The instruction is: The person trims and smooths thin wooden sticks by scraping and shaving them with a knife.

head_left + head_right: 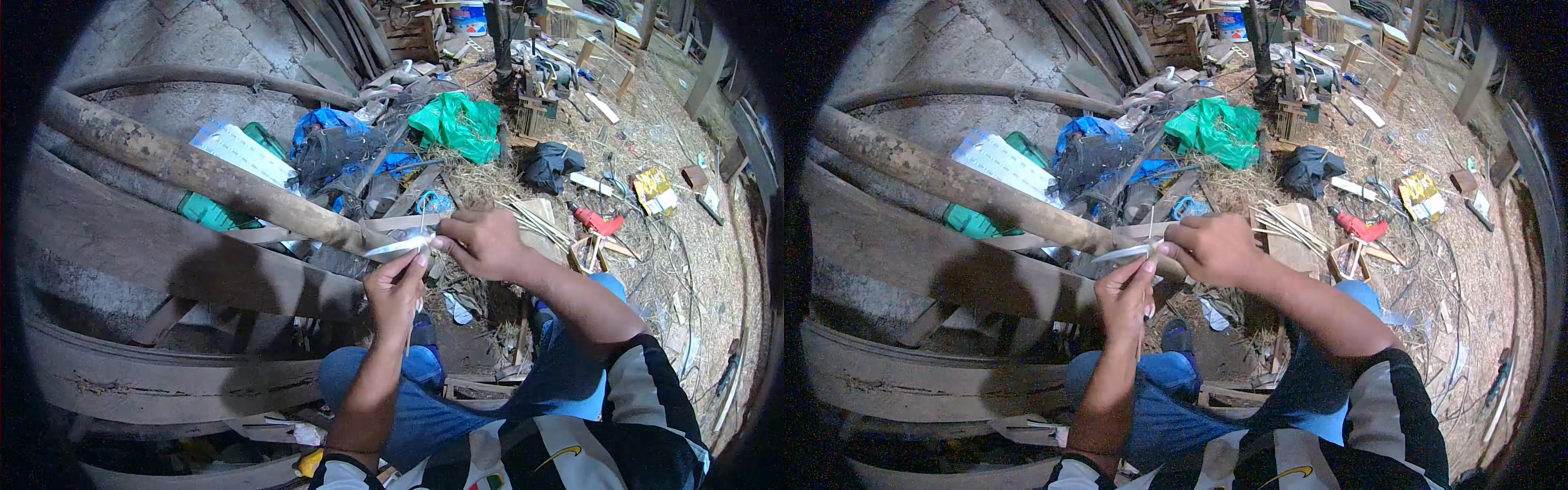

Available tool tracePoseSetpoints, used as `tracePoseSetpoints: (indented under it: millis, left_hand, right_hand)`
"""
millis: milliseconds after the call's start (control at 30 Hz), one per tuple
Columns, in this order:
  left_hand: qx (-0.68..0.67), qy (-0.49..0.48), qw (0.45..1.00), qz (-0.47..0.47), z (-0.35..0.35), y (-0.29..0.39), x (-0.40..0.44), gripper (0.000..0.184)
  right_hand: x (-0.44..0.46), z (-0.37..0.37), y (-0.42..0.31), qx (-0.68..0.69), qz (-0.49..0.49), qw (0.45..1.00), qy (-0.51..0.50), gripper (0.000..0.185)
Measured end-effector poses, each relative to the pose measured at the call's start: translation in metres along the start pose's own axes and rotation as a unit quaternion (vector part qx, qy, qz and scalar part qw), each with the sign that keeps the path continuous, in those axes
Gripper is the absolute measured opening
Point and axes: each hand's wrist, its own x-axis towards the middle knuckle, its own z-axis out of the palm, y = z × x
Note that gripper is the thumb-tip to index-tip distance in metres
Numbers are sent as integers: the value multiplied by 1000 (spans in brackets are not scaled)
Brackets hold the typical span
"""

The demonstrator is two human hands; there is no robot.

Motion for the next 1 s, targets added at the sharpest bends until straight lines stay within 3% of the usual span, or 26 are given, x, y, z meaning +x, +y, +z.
tracePoseSetpoints:
  millis: [200,500,633,700,800,933,1000]
  left_hand:
    - [-9,15,999,46,2,-2,2,18]
    - [-42,8,999,-12,-1,4,-2,16]
    - [-68,2,998,-1,-6,1,-2,16]
    - [-66,0,998,5,-7,2,-1,16]
    - [-72,-13,997,1,-7,2,2,16]
    - [-9,-53,997,-56,5,8,-1,20]
    - [4,-91,994,-60,7,4,0,21]
  right_hand:
    - [2,2,10,-25,20,999,-6,28]
    - [3,3,22,-32,32,999,23,27]
    - [13,-6,47,-52,160,986,12,36]
    - [13,-4,45,-24,183,983,21,39]
    - [11,8,37,235,221,944,65,38]
    - [11,17,11,348,208,914,4,29]
    - [14,15,25,368,246,895,52,28]
